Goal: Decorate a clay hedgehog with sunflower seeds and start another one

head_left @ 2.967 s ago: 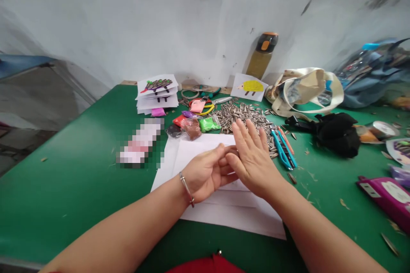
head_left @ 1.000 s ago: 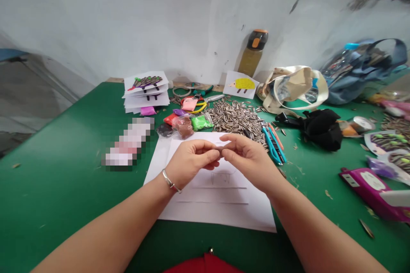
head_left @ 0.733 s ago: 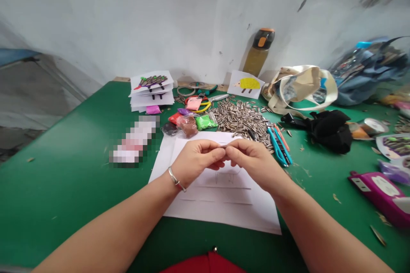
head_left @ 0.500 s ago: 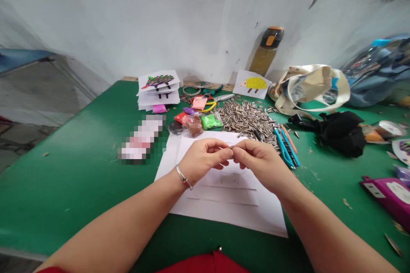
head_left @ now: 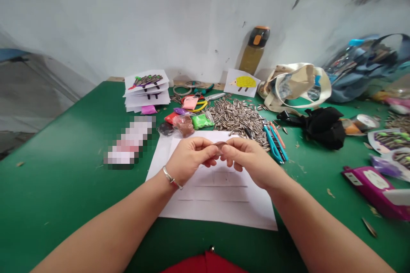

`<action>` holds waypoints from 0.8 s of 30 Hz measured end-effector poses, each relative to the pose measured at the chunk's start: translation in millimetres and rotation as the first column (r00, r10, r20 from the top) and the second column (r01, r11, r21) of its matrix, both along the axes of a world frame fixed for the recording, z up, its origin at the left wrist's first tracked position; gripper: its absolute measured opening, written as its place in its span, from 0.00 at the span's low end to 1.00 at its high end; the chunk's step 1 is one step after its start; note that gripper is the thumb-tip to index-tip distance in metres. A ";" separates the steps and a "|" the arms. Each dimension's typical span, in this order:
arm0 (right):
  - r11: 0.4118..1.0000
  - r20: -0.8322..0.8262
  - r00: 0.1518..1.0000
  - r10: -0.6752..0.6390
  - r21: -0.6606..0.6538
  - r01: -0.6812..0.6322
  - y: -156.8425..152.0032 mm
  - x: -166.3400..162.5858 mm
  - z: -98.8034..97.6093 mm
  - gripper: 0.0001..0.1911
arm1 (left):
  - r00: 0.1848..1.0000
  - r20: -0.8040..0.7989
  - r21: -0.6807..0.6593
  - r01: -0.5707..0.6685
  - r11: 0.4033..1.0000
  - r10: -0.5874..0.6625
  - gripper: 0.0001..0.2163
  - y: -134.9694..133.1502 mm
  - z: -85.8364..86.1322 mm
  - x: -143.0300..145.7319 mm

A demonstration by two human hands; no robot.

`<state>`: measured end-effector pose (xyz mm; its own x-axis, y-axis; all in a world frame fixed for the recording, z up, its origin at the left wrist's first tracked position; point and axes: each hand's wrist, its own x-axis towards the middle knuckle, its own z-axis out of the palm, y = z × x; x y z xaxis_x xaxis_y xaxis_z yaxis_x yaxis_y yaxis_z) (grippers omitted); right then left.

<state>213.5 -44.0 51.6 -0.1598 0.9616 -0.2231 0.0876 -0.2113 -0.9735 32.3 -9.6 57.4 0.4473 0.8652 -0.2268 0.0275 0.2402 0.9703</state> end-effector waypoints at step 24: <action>0.995 0.069 0.997 0.044 0.089 -0.050 -2.9 -1.8 3.2 0.15 | 0.992 -0.078 0.019 0.098 0.995 -0.096 0.10 -2.3 4.3 0.2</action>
